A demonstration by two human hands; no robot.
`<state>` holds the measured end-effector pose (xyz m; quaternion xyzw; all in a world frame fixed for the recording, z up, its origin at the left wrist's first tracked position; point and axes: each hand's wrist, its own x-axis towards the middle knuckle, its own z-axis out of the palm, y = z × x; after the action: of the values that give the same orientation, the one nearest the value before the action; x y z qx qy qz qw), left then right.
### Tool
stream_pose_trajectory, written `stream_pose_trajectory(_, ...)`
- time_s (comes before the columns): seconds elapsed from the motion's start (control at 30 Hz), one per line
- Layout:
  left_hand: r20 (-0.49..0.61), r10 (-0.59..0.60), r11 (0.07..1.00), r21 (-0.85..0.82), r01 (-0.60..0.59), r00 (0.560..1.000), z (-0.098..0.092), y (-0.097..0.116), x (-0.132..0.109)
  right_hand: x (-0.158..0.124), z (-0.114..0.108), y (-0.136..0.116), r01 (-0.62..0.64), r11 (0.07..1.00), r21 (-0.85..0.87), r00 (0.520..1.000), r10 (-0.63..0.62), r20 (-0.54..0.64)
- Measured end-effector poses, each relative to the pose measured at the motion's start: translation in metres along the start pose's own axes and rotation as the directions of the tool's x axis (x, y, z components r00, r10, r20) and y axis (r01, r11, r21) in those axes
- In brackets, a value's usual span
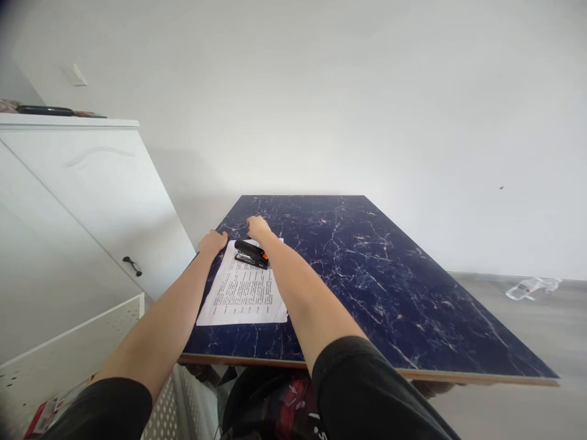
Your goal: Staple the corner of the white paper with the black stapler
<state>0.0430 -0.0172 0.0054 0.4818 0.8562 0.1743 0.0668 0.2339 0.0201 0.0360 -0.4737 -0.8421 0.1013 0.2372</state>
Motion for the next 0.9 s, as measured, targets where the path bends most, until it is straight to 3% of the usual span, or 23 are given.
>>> stream_pose_trajectory(0.17, 0.011, -0.01, 1.0, -0.015, 0.011, 1.0, -0.002, 0.001, -0.001, -0.013, -0.039, 0.004, -0.092, 0.996, 0.005, 0.995, 0.091, 0.03)
stream_pose_trajectory(0.3, 0.006, -0.023, 1.0, -0.02, 0.023, 1.0, -0.002, 0.002, -0.002, -0.038, -0.071, 0.01, -0.133, 0.987, -0.087, 0.99, 0.128, -0.059)
stream_pose_trajectory(0.37, 0.007, -0.024, 0.999, -0.021, 0.025, 1.0, -0.002, 0.002, -0.002, -0.054, -0.086, 0.024, -0.134, 0.973, -0.186, 0.99, 0.126, -0.056)
stream_pose_trajectory(0.47, 0.012, -0.026, 0.999, -0.019, 0.026, 1.0, -0.003, 0.003, -0.002, -0.087, -0.104, 0.064, -0.173, 0.922, -0.345, 0.975, 0.209, 0.069)
stream_pose_trajectory(0.57, 0.015, -0.024, 1.0, -0.017, 0.024, 1.0, -0.003, 0.003, -0.002, -0.129, -0.113, 0.112, -0.22, 0.845, -0.487, 0.936, 0.324, 0.139)
stream_pose_trajectory(0.67, 0.017, -0.024, 1.0, -0.014, 0.024, 1.0, -0.003, 0.003, -0.002, -0.17, -0.114, 0.146, -0.218, 0.832, -0.51, 0.947, 0.307, 0.097)
stream_pose_trajectory(0.8, 0.022, -0.022, 1.0, -0.005, 0.022, 1.0, -0.005, 0.003, -0.003, -0.197, -0.112, 0.159, -0.149, 0.882, -0.447, 0.984, 0.175, 0.016)
stream_pose_trajectory(0.9, 0.012, -0.007, 1.0, 0.015, 0.007, 1.0, -0.007, 0.003, -0.003, -0.197, -0.112, 0.156, -0.192, 0.886, -0.422, 0.979, 0.204, -0.016)
